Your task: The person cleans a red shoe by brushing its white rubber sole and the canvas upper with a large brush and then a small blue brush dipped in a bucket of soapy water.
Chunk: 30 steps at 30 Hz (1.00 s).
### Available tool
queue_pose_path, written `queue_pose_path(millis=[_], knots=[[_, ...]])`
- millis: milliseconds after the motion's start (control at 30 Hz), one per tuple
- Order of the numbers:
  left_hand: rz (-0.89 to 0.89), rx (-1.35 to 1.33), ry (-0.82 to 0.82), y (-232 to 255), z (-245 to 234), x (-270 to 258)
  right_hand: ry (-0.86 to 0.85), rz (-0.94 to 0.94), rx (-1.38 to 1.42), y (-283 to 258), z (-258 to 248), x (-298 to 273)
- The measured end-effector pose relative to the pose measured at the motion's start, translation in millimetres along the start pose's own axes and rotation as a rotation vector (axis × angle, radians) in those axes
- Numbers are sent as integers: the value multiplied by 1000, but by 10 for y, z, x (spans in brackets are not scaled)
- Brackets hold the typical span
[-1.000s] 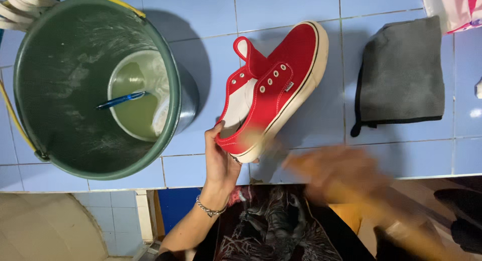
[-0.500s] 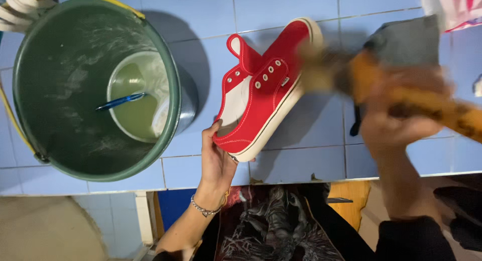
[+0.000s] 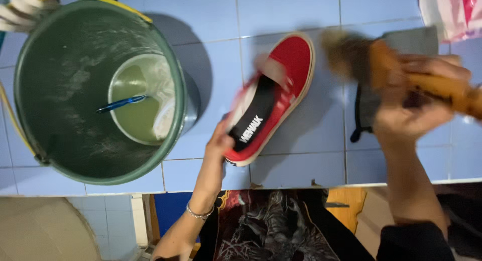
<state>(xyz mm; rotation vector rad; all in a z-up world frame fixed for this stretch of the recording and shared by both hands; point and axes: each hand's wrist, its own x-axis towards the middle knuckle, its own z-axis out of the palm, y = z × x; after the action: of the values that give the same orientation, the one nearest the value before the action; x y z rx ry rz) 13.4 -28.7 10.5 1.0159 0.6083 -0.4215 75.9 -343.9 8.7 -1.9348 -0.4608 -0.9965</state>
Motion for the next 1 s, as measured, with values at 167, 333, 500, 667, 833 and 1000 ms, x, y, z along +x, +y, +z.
queue_pose_path(millis=[167, 333, 500, 667, 833, 1000], knots=[[616, 930, -230, 79, -14, -103, -32, 315, 49, 40, -61, -164], [1082, 1263, 47, -69, -36, -206, -47, 292, 104, 71, 12, -165], [1208, 1494, -134, -60, 14, -91, 27, 402, 129, 196, -122, -828], [1303, 1152, -399, 55, 59, 47, -671, 381, 519, -257, -77, -180], [1311, 873, -271, 93, 31, 116, -142, 401, 31, 151, -38, -154], [1179, 619, -120, -99, -136, 167, -380, -129, 115, -447, 88, 172]])
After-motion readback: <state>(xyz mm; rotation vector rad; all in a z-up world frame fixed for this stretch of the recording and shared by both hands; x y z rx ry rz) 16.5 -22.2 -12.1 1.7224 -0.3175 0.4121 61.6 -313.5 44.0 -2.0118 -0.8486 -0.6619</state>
